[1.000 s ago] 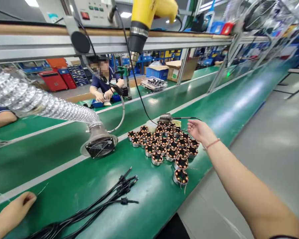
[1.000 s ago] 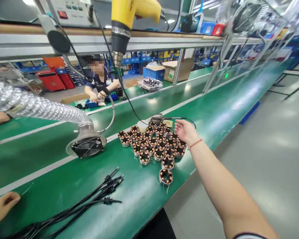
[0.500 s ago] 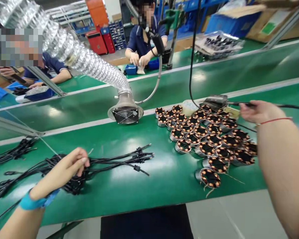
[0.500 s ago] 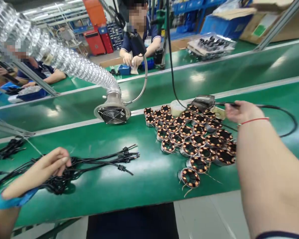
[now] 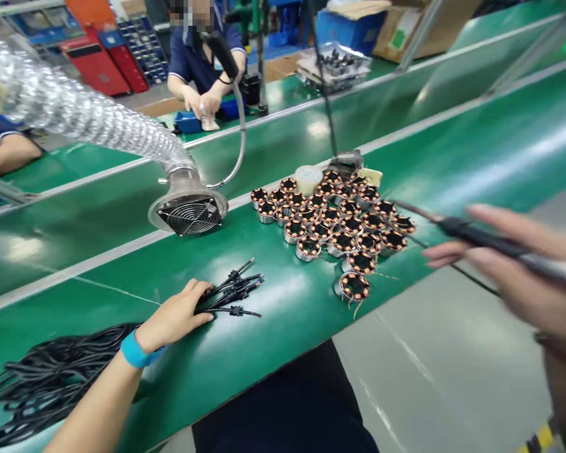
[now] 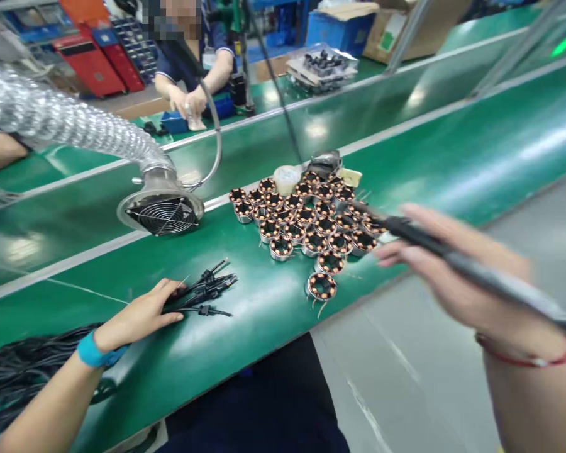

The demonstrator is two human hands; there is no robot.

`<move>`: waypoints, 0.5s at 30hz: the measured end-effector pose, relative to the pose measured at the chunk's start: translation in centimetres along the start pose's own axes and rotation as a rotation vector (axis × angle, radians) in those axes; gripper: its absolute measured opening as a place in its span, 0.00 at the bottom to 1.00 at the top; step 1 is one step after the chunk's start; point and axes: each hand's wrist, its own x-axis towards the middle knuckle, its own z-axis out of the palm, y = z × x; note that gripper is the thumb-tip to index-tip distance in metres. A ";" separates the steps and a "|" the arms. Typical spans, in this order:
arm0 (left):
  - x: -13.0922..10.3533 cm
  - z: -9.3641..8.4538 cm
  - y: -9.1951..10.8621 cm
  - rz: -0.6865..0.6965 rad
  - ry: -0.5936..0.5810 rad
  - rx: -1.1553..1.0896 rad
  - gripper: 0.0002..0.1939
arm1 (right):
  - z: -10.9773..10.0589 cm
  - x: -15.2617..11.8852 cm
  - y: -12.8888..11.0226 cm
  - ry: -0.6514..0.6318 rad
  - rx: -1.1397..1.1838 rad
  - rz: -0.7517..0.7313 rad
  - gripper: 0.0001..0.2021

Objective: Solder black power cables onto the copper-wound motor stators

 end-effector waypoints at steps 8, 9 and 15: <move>-0.2 1.4 1.4 0.078 0.056 0.035 0.13 | 7.3 -6.0 -3.3 -0.370 -0.373 -0.486 0.16; -0.4 1.6 1.5 0.089 0.069 0.041 0.12 | 7.8 -6.4 -3.3 -0.377 -0.386 -0.491 0.17; -1.1 3.0 1.6 0.150 0.144 0.096 0.10 | 12.0 -6.1 -6.5 -0.408 -0.374 -0.593 0.14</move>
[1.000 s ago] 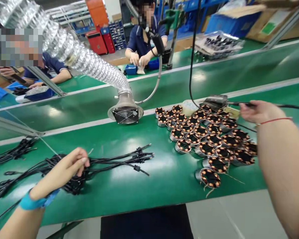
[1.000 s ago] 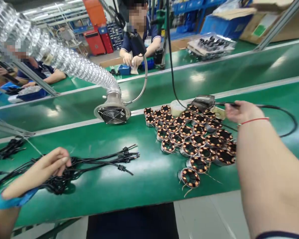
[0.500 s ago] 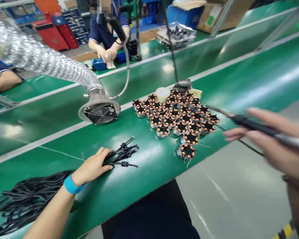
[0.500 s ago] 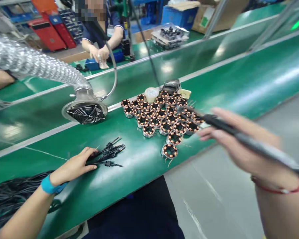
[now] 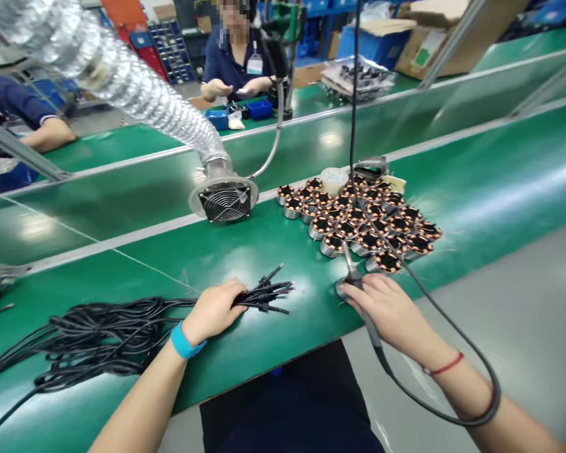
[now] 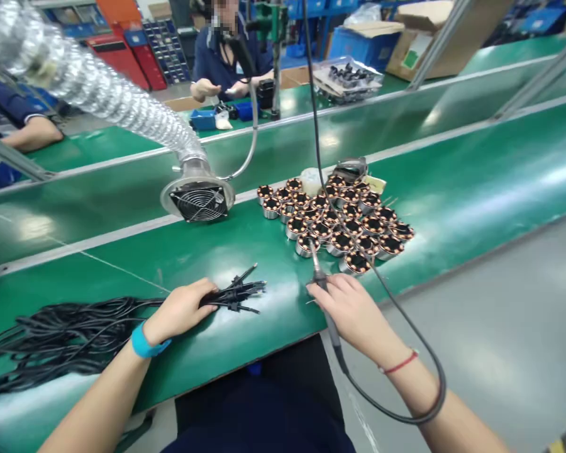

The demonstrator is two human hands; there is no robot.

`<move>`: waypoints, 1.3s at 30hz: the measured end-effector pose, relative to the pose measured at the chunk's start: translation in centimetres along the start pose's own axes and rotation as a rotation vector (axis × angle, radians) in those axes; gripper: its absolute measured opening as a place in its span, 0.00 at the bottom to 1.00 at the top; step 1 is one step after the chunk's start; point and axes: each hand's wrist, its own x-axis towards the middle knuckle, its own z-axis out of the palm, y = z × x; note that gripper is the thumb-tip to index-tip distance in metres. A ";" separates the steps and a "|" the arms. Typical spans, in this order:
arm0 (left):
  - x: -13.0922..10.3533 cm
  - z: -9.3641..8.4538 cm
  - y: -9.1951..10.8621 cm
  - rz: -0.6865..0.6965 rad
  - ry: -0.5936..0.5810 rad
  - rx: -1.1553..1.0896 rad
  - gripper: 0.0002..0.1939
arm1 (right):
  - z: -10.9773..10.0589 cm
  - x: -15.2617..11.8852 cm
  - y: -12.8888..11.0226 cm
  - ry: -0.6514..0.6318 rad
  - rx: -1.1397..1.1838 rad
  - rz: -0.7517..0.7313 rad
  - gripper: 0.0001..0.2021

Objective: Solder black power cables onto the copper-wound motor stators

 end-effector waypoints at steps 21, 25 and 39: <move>-14.0 -7.1 -13.2 -0.534 -0.248 0.384 0.37 | 8.1 17.7 -1.6 0.169 0.125 -0.030 0.15; -12.9 -6.3 -12.5 -0.536 -0.245 0.473 0.28 | 7.8 17.6 -1.4 0.198 0.189 -0.025 0.15; -12.3 -14.3 -11.1 -0.584 -0.012 0.497 0.21 | 7.5 17.1 -0.8 0.170 0.320 -0.018 0.16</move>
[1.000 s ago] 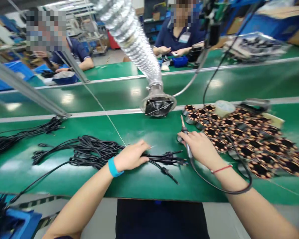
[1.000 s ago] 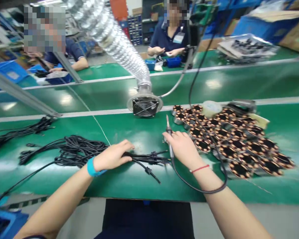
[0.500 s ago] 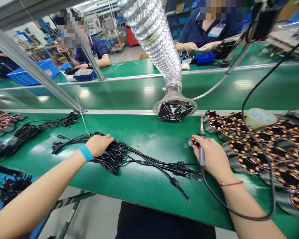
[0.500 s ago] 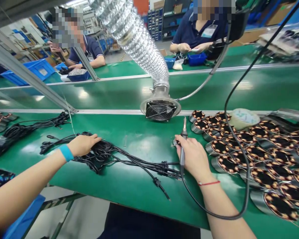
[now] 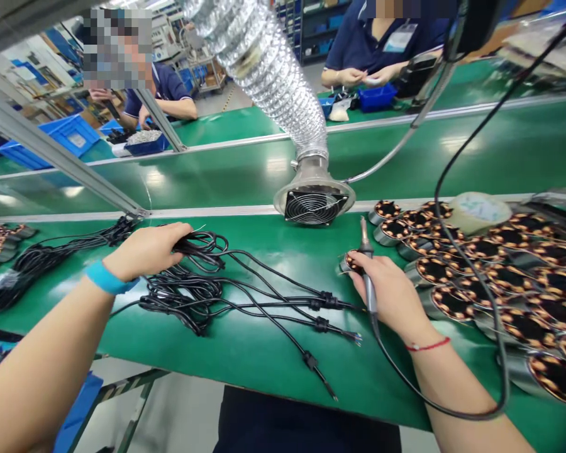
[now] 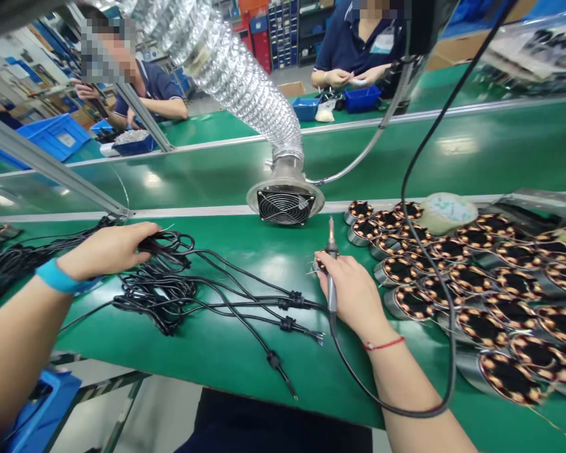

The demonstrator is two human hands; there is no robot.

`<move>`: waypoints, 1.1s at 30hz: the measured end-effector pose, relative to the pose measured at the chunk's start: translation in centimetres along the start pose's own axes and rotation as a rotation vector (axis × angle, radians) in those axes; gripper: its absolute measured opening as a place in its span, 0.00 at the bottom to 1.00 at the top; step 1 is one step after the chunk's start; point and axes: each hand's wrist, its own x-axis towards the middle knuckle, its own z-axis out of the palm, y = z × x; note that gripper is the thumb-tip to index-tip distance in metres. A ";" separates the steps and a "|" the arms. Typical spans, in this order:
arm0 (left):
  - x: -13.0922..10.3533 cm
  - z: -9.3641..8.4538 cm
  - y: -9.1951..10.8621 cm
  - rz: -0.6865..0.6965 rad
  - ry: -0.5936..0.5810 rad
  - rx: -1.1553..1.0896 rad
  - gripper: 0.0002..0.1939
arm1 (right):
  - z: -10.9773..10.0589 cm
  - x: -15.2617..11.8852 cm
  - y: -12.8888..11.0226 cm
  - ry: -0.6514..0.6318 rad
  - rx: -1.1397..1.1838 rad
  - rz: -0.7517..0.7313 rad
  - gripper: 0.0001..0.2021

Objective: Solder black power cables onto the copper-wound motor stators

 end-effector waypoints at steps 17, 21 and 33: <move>4.4 3.3 18.7 0.608 0.095 0.088 0.13 | -0.9 -0.3 -0.7 -0.097 0.037 0.096 0.16; 3.9 4.0 18.9 0.677 0.087 -0.007 0.08 | -1.3 -0.3 -0.6 -0.098 0.082 0.107 0.16; 0.3 5.4 21.3 0.587 0.025 -0.476 0.13 | -1.6 -0.5 -0.4 -0.054 0.138 0.136 0.17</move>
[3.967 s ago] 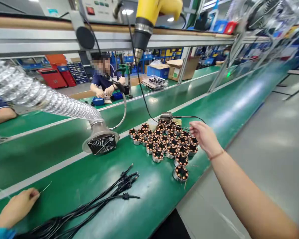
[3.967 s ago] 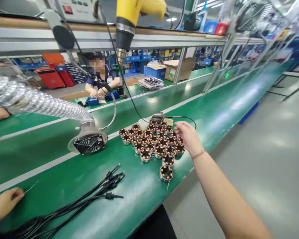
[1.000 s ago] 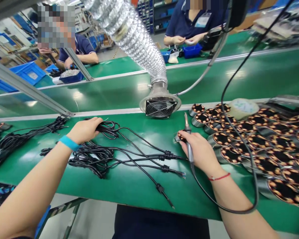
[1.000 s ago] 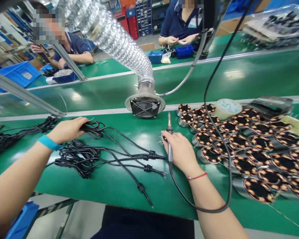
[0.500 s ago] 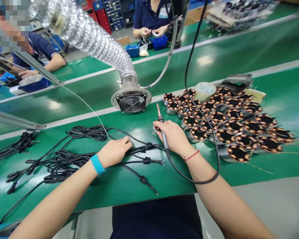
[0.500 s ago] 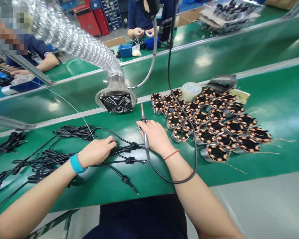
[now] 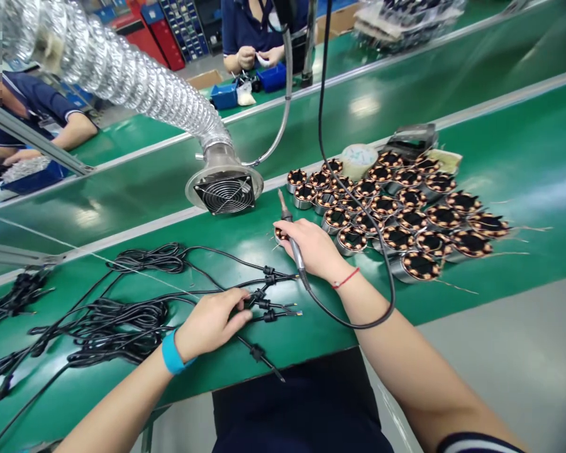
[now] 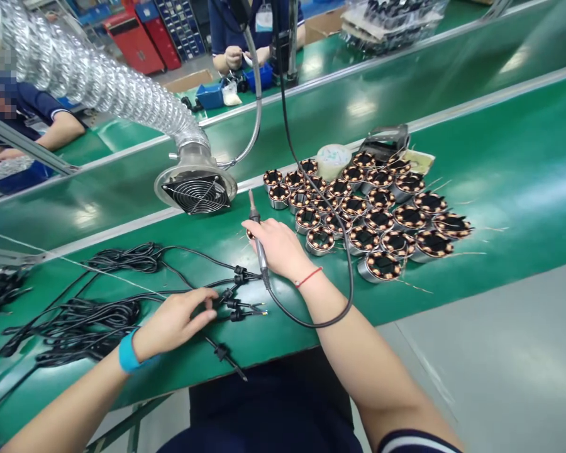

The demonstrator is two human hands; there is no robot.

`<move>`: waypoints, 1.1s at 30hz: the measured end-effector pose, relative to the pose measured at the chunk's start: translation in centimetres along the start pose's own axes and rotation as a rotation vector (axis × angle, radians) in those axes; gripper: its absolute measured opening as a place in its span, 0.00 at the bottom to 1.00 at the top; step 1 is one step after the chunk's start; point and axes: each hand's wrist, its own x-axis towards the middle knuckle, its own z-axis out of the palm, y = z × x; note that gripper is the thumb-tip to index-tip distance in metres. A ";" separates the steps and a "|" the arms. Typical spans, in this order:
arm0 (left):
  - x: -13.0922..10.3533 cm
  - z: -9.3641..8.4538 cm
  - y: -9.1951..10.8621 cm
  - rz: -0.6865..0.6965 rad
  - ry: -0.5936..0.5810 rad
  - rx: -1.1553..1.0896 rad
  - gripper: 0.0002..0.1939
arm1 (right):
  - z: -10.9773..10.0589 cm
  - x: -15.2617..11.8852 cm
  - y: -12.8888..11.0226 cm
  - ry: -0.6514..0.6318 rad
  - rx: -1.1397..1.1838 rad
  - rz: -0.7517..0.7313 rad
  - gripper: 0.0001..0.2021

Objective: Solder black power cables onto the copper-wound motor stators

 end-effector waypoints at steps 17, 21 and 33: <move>-1.1 -0.8 0.8 0.211 -0.106 -0.180 0.09 | 0.0 -0.2 0.2 0.010 0.056 0.007 0.18; 0.6 0.1 0.3 0.120 -0.015 -0.089 0.12 | 0.0 -0.2 0.1 0.010 0.052 0.001 0.18; 3.6 -5.4 -0.6 0.061 0.020 -0.179 0.07 | -0.1 0.0 0.3 0.017 0.077 0.008 0.18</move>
